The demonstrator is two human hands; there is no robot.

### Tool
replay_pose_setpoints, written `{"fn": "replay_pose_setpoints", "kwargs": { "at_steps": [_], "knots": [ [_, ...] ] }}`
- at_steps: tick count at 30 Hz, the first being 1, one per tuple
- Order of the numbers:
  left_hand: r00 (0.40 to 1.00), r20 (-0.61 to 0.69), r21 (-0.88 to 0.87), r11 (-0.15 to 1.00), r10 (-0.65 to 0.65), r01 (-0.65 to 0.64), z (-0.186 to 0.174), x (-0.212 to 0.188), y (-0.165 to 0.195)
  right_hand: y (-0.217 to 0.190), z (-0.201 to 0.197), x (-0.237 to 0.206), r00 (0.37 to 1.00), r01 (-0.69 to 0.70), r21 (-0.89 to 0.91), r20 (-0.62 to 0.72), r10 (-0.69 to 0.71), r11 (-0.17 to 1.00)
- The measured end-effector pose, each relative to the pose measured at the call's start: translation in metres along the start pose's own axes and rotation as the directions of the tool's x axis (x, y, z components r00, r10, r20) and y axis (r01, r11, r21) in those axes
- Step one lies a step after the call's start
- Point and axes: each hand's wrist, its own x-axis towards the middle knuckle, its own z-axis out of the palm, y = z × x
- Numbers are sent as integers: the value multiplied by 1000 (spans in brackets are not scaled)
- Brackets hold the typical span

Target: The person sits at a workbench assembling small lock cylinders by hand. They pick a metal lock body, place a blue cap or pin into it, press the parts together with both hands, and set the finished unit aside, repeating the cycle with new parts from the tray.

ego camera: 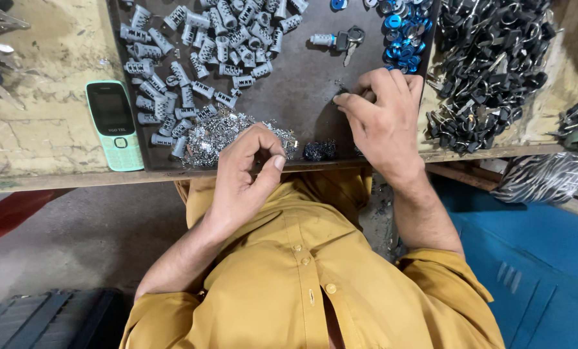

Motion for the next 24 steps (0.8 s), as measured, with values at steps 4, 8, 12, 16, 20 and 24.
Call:
{"fn": "replay_pose_setpoints", "kwargs": {
  "at_steps": [4,8,12,16,20,24],
  "knots": [
    [1000,3,-19,1000,13,-13,-2,1,-4,3,-2,2,999,-11,-11,43,11,1000],
    [998,31,-1,999,51,-51,-2,3,-3,-4,-4,-7,994,-101,71,-34,104,992],
    [999,45,9,1000,4,-4,3,1,2,-11,-8,-18,976,-192,123,-78,203,974],
    [999,46,21,1000,3,-4,3,2,4,-5,-5,-16,986,-160,65,-33,162,985],
    [998,32,22,998,53,-53,1,2,3,0,-5,-11,995,-97,27,-1,97,995],
    [999,37,13,999,36,-36,-1,1,1,8,-3,-6,999,22,10,42,-23,1000]
  ]
}}
